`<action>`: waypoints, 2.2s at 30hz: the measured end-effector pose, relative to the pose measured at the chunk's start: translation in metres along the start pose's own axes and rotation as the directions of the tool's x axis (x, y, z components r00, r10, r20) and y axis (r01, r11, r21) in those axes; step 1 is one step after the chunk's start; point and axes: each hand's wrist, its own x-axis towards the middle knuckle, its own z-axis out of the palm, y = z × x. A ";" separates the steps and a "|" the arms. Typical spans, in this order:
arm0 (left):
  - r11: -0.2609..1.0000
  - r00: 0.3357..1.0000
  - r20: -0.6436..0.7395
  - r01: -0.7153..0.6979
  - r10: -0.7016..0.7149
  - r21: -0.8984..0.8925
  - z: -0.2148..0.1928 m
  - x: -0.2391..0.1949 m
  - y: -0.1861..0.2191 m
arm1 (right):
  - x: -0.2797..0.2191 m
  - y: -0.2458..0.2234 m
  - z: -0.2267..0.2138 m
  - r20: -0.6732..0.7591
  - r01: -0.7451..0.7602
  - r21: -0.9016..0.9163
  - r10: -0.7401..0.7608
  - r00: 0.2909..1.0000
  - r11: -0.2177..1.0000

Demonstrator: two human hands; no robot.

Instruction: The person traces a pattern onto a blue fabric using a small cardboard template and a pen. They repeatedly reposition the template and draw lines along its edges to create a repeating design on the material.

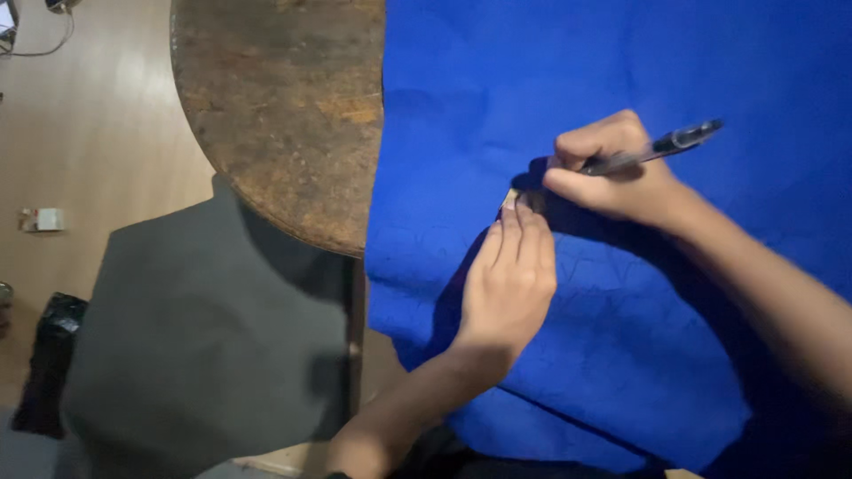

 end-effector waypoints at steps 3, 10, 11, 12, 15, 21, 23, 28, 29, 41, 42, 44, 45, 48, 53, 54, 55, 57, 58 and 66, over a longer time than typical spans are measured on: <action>1.000 0.999 0.040 -0.003 0.003 0.007 0.000 -0.002 -0.001 | 0.009 -0.011 0.009 -0.034 0.035 -0.011 -0.036 0.999 0.999; 0.997 0.996 0.062 0.066 -0.067 0.031 -0.003 -0.001 0.006 | 0.002 -0.009 -0.005 0.024 -0.031 -0.093 0.033 0.999 0.995; 0.996 0.994 0.072 0.080 -0.083 0.033 -0.006 -0.001 0.007 | 0.005 -0.011 -0.001 -0.009 -0.040 -0.041 0.040 0.999 0.998; 0.995 0.992 0.081 0.096 -0.099 0.034 -0.008 0.001 0.008 | 0.009 -0.012 0.001 -0.041 -0.048 0.010 0.048 0.998 0.999; 0.989 0.986 0.137 0.078 -0.095 0.127 -0.007 0.002 0.012 | 0.016 -0.032 0.013 -0.031 -0.066 0.008 0.067 0.997 0.998; 0.957 0.966 0.211 0.090 -0.152 0.277 -0.015 0.005 0.025 | 0.023 -0.025 0.028 0.024 -0.087 -0.029 0.088 0.996 0.996; 0.905 0.941 0.303 0.010 -0.153 0.424 -0.018 0.006 0.034 | 0.025 -0.035 0.028 0.009 -0.097 -0.148 0.099 0.995 0.984; 0.860 0.916 0.365 -0.043 -0.170 0.508 -0.014 0.005 0.038 | 0.026 -0.043 0.029 -0.021 -0.099 -0.251 0.097 0.995 0.963; 0.896 0.922 0.353 -0.014 -0.160 0.444 -0.012 0.003 0.038 | 0.027 -0.048 0.033 0.025 -0.069 -0.207 0.076 0.997 0.976; 0.902 0.916 0.367 -0.016 -0.159 0.432 -0.015 0.003 0.036 | 0.025 -0.042 0.029 0.023 -0.109 -0.205 0.116 0.993 0.973; 0.891 0.922 0.345 -0.002 -0.174 0.455 -0.016 0.005 0.035 | 0.026 -0.037 0.026 -0.033 -0.117 -0.252 0.113 0.993 0.960; 0.904 0.920 0.357 -0.007 -0.162 0.428 -0.013 0.002 0.036 | 0.028 -0.050 0.032 0.013 -0.074 -0.198 0.079 0.997 0.977; 0.917 0.916 0.371 -0.012 -0.149 0.398 -0.011 0.000 0.037 | 0.029 -0.056 0.035 0.058 -0.036 -0.141 0.044 0.997 0.989; 0.896 0.912 0.374 -0.019 -0.166 0.444 -0.015 0.005 0.037 | 0.026 -0.040 0.029 0.028 -0.071 -0.146 0.075 0.997 0.987; 0.897 0.942 0.287 0.033 -0.176 0.442 -0.013 0.004 0.036 | 0.020 -0.021 0.017 -0.124 -0.195 -0.102 0.182 0.975 0.975; 0.906 0.949 0.260 0.056 -0.179 0.419 -0.011 0.003 0.036 | 0.018 -0.016 0.014 -0.123 -0.218 -0.039 0.212 0.970 0.975; 0.907 0.949 0.261 0.056 -0.179 0.418 -0.012 0.004 0.036 | 0.018 -0.016 0.014 -0.122 -0.219 -0.040 0.213 0.969 0.975; 0.895 0.928 0.328 0.013 -0.177 0.446 -0.013 0.005 0.036 | 0.020 -0.017 0.014 -0.038 -0.203 -0.093 0.200 0.979 0.975; 0.895 0.928 0.329 0.010 -0.174 0.446 -0.015 0.006 0.035 | 0.020 -0.020 0.016 -0.040 -0.204 -0.091 0.201 0.979 0.975; 0.990 0.963 0.247 0.083 -0.108 0.112 -0.007 0.005 0.015 | 0.016 -0.012 -0.005 0.015 -0.235 -0.127 0.239 0.971 0.964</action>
